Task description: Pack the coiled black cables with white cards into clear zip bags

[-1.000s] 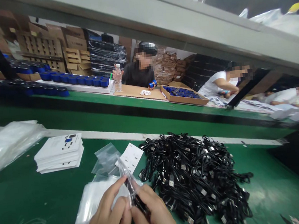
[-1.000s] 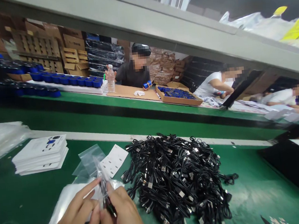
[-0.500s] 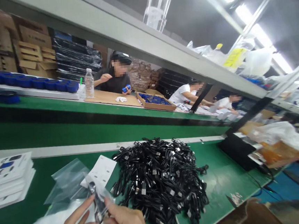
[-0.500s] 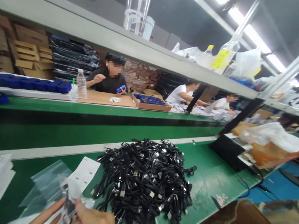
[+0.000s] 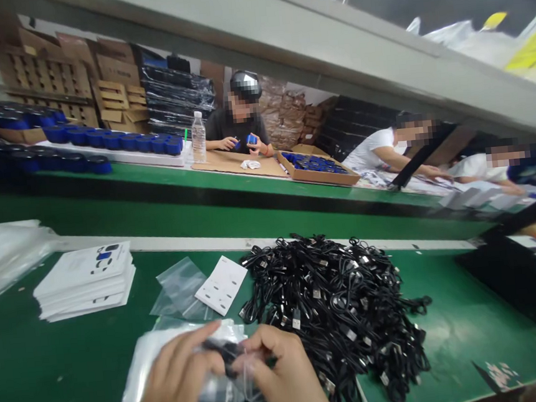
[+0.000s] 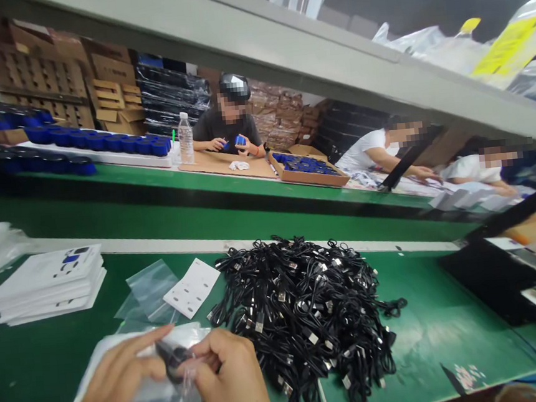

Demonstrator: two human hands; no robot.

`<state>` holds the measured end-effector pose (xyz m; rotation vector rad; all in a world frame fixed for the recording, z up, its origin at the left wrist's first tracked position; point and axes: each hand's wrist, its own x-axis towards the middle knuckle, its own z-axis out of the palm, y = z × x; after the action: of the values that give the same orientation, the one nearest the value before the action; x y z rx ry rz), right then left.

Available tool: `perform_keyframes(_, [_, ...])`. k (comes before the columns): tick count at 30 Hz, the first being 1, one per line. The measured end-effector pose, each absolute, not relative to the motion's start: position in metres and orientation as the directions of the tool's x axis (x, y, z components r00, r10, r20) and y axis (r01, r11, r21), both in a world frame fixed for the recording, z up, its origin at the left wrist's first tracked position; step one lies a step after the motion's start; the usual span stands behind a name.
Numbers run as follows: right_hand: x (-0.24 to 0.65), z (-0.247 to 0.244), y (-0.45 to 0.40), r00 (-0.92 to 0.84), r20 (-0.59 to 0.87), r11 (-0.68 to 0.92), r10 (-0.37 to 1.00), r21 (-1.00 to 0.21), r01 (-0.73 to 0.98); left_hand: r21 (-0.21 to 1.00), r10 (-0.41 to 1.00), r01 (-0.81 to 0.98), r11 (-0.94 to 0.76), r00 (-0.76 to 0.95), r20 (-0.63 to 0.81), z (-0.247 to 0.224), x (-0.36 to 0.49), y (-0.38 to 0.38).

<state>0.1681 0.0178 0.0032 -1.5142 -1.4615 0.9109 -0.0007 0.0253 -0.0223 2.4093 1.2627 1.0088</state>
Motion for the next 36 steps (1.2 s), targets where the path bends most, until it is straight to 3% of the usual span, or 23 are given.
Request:
perform_keyframes(2, [0.168,0.008,0.018,0.033,-0.009,-0.019,0.999,-0.945,0.328,0.548,0.84,0.636,-0.543,0.408,0.358,-0.011,-0.011,0.034])
perform_keyframes(6, [0.17,0.018,0.02,0.021,-0.042,-0.044,0.999,-0.99,0.131,0.776,0.912,0.554,-0.301,0.405,0.065,0.009,-0.009,0.042])
perform_keyframes(9, [0.178,0.025,0.018,-0.03,-0.026,-0.026,0.999,-1.0,0.01,0.87,0.949,0.475,-0.13,0.314,-0.029,0.019,0.0,0.041])
perform_keyframes(15, [0.181,0.025,0.015,-0.071,0.036,0.054,0.997,-0.962,0.268,0.968,0.966,0.251,0.018,0.245,-0.082,0.018,0.01,0.035])
perform_keyframes(20, [0.179,0.017,0.018,-0.013,0.018,0.021,1.0,-0.974,0.224,0.98,0.981,0.123,0.157,0.099,-0.169,0.017,0.012,0.032])
perform_keyframes(25, [0.183,0.014,0.018,0.008,0.039,0.036,0.999,-0.969,0.243,0.974,0.987,0.204,0.093,0.113,-0.118,0.016,0.007,0.035])
perform_keyframes(30, [0.18,0.012,0.017,0.072,0.16,0.131,0.985,-0.945,0.299,0.951,0.99,0.305,-0.04,0.139,-0.003,0.009,0.006,0.038])
perform_keyframes(36, [0.178,0.014,0.019,0.033,0.201,0.18,0.979,-0.929,0.324,0.952,0.994,0.291,-0.092,0.089,0.068,0.008,0.009,0.036])
